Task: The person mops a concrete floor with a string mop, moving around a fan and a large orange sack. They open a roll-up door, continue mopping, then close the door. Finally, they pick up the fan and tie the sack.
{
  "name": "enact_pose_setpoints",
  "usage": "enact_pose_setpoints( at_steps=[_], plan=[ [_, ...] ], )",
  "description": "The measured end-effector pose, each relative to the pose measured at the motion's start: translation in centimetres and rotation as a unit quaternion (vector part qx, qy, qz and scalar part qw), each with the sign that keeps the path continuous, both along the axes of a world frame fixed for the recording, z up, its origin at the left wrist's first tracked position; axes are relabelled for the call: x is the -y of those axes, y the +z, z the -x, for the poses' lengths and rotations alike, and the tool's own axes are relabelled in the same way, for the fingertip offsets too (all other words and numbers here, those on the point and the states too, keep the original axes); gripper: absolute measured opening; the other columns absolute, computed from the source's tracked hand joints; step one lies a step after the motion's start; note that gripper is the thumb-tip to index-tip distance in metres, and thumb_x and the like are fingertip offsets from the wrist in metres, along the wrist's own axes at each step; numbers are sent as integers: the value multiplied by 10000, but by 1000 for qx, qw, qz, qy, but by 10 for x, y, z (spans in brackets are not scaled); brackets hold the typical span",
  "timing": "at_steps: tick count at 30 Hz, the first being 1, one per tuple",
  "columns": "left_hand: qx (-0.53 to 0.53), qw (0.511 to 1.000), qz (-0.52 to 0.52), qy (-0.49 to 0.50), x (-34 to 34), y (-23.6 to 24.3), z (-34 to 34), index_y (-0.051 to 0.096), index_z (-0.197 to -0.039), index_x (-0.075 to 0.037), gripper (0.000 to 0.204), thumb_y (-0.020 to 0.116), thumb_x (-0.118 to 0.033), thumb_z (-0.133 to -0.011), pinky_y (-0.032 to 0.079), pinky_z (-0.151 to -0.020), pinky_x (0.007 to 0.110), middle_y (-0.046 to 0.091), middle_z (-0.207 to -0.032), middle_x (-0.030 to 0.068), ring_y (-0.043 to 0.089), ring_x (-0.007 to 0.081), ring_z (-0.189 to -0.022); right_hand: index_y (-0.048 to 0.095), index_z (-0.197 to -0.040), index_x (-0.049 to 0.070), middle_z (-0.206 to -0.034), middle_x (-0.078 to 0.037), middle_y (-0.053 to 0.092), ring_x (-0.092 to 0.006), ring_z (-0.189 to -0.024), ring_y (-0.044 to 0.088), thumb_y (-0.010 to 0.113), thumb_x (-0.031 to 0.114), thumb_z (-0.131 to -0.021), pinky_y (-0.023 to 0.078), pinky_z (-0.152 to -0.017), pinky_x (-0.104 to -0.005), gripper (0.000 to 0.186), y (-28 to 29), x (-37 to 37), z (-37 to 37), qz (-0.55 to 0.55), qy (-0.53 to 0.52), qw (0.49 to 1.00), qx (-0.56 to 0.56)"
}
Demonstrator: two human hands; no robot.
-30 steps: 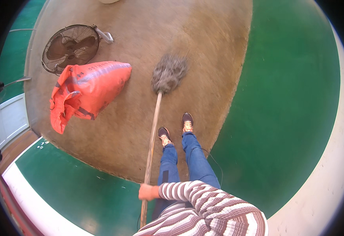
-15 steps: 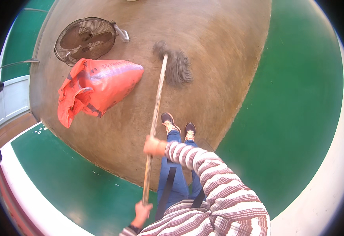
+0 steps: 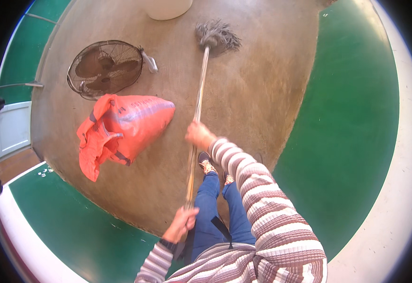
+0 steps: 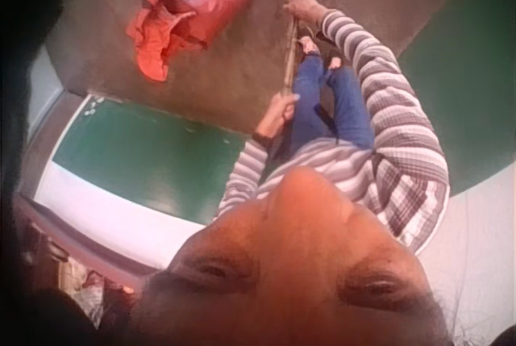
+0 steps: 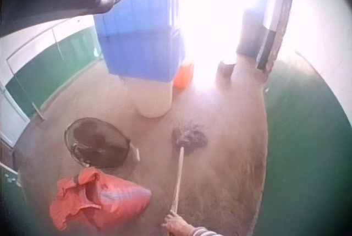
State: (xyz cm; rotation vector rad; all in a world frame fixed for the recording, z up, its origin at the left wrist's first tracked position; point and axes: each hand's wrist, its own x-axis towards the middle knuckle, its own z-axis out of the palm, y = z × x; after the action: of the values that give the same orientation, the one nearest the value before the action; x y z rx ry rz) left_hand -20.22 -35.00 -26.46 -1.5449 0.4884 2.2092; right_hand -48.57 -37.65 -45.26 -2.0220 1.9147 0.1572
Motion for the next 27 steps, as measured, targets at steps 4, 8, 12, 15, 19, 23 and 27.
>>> enact_pose_setpoints(
  at_steps=[4, 8, 12, 15, 19, 23, 27],
  plan=[
    [127, 977, 77, -150, -11, 55, -122, 514, -631, -102, 244, 725, -101, -754, 267, -329, 291, 442, -434, -5, 377, 115, -313, 670, -717, 218, -682, -1, 631, -217, -792, 633, 645, 219, -682, 448, -724, -389, 43, 27, -19, -128, -43, 97, 991, 79],
    [26, 799, 296, -522, -17, 148, -191, 567, -861, -18, 246, 676, -211, -757, 459, -504, 409, 625, -730, 139, 589, 280, -556, 664, -736, 234, -708, 18, 659, -185, -767, 657, 646, 241, -718, 411, -699, -392, 28, 89, -41, -239, -56, 127, 959, 248],
    [202, 632, 194, -723, -18, 268, -167, 624, -981, -32, 277, 557, -285, -891, 470, -548, 469, 640, -844, 204, 582, 345, -610, 686, -744, 179, -742, -32, 686, -210, -789, 676, 693, 212, -660, 475, -659, -381, 90, 137, -51, -280, -55, 159, 904, 394],
    [286, 634, 209, -687, -17, 271, -128, 614, -1005, -46, 268, 548, -280, -891, 475, -552, 470, 636, -778, 206, 592, 364, -623, 703, -755, 141, -765, -54, 694, -237, -803, 678, 705, 194, -642, 509, -649, -377, 125, 144, -51, -253, -62, 186, 880, 433],
    [273, 646, 308, -643, -15, 240, -79, 577, -1099, -81, 284, 484, -283, -921, 482, -570, 496, 624, -735, 223, 608, 443, -698, 713, -761, 115, -760, -74, 695, -273, -790, 680, 702, 176, -649, 529, -640, -406, 128, 127, -44, -157, -97, 182, 865, 457],
    [228, 706, 314, -593, 3, 201, -3, 602, -1019, -30, 339, 440, -320, -951, 478, -630, 504, 635, -796, 235, 620, 427, -761, 715, -743, 114, -736, -73, 694, -274, -749, 686, 701, 185, -650, 536, -593, -420, 117, 104, -33, -41, -123, 153, 892, 407],
    [149, 726, 311, -596, 26, 120, 106, 556, -1033, 6, 429, 718, -200, -694, 498, -689, 479, 650, -822, 231, 626, 420, -800, 715, -743, 121, -729, -70, 692, -267, -736, 688, 682, 185, -651, 539, -579, -423, 117, 60, -30, 102, -125, 121, 931, 321]
  ],
)
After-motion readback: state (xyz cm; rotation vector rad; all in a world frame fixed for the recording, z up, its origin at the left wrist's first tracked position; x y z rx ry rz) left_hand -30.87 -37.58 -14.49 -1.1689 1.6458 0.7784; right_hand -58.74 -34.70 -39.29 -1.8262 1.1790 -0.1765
